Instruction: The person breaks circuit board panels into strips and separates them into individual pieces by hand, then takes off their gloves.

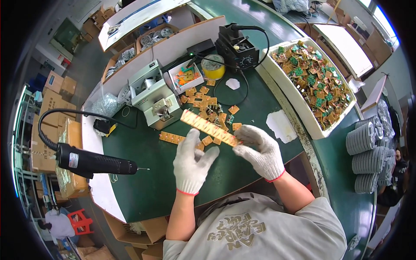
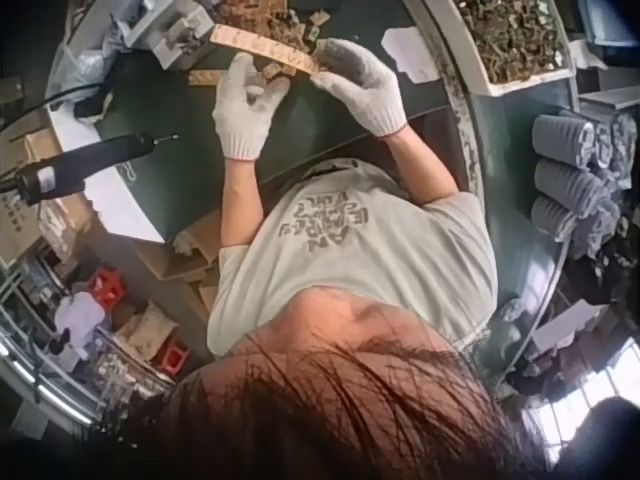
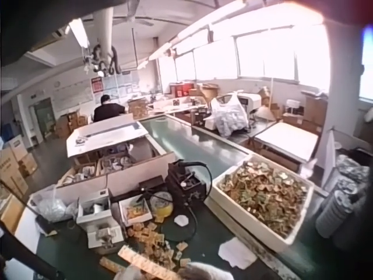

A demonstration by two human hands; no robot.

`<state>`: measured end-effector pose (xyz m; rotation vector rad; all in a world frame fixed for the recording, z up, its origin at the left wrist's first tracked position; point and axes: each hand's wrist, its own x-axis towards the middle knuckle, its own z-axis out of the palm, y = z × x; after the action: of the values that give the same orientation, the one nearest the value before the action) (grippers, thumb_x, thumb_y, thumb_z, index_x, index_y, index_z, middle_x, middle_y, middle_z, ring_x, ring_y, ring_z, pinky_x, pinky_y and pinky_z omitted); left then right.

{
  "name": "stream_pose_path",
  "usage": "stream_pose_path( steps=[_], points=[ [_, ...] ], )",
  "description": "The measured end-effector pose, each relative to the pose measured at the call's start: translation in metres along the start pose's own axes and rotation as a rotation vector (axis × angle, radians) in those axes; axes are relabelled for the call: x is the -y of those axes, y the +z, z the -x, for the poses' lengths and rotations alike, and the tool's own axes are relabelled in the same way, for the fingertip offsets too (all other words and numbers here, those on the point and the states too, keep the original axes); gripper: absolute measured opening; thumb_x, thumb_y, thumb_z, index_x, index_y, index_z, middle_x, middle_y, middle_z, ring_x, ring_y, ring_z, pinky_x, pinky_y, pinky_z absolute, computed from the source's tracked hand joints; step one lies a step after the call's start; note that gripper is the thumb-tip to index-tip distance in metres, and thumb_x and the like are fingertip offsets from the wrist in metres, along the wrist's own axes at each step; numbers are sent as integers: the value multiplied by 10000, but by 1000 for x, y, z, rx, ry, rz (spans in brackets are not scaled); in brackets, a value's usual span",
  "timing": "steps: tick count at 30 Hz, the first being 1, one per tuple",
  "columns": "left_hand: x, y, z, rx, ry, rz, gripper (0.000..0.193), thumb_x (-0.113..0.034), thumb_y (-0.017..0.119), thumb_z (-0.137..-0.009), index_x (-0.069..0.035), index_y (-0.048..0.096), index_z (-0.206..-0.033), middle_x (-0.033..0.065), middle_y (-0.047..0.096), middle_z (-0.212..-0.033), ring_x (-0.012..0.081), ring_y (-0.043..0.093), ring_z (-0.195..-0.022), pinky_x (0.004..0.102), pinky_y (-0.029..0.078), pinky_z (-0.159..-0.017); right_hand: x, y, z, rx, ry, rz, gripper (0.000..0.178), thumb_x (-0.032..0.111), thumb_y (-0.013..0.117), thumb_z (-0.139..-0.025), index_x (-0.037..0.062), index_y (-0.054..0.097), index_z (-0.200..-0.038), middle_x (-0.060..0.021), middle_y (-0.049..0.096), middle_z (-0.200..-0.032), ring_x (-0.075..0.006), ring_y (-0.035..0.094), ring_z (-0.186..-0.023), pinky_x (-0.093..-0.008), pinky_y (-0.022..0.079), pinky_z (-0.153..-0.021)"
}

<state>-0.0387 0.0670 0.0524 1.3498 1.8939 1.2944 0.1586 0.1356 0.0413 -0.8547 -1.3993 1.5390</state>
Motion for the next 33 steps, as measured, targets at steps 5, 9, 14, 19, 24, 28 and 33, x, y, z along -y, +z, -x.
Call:
stream_pose_path(
  steps=[5, 9, 14, 19, 24, 28, 33],
  points=[
    [18, -17, 23, 242, -178, 741, 662, -98, 889, -777, -3, 590, -1360, 96, 712, -1091, 125, 631, -676, 280, 540, -626, 12, 8, -4, 250, -110, 153, 493, 19, 799, -862, -20, 607, -1315, -165, 713, -1152, -220, 691, -1004, -327, 574, -900],
    [25, -23, 31, 329, -343, 1020, 644, -40, 896, -753, 25, 597, -1320, 93, 706, -1062, 139, 623, -697, 276, 537, -603, 14, 15, -5, 390, -336, 237, 335, 120, 761, -939, -10, 647, -1226, -143, 723, -1062, -194, 689, -888, -311, 579, -824],
    [85, -22, 46, 296, -409, 1261, 585, 23, 866, -751, 9, 614, -1279, 122, 696, -1017, 183, 622, -700, 273, 520, -564, 15, 23, 7, 302, 539, -421, 284, 315, 663, -1027, 33, 645, -1003, -85, 679, -849, -133, 604, -680, -242, 510, -610],
    [45, 3, 52, 232, -166, 1066, 505, -14, 829, -803, -5, 603, -1255, 156, 684, -957, 205, 622, -702, 267, 491, -539, 13, 36, 11, 308, 664, -349, 405, 455, 562, -1055, 106, 582, -851, -34, 601, -684, -87, 473, -546, -208, 362, -478],
    [22, 14, 52, 306, -201, 1345, 453, -72, 797, -858, -23, 584, -1255, 172, 667, -886, 219, 619, -691, 261, 470, -525, 3, 45, 16, 143, 754, -460, 392, 448, 579, -1045, 128, 555, -819, -8, 543, -621, -74, 392, -491, -219, 272, -428],
    [17, 18, 57, 217, -242, 1312, 424, -123, 787, -889, -70, 572, -1250, 175, 655, -842, 223, 618, -687, 249, 444, -511, -5, 48, 19, 67, 785, -501, 410, 435, 550, -1068, 87, 556, -851, -39, 531, -584, -114, 421, -439, -239, 284, -400],
    [27, 25, 61, 179, -288, 1335, 462, -132, 792, -895, -103, 582, -1306, 170, 662, -845, 227, 632, -698, 244, 453, -517, -19, 54, 26, -35, 754, -586, 423, 441, 542, -1071, 98, 537, -824, -18, 480, -565, -105, 347, -434, -251, 245, -399]
  ],
)
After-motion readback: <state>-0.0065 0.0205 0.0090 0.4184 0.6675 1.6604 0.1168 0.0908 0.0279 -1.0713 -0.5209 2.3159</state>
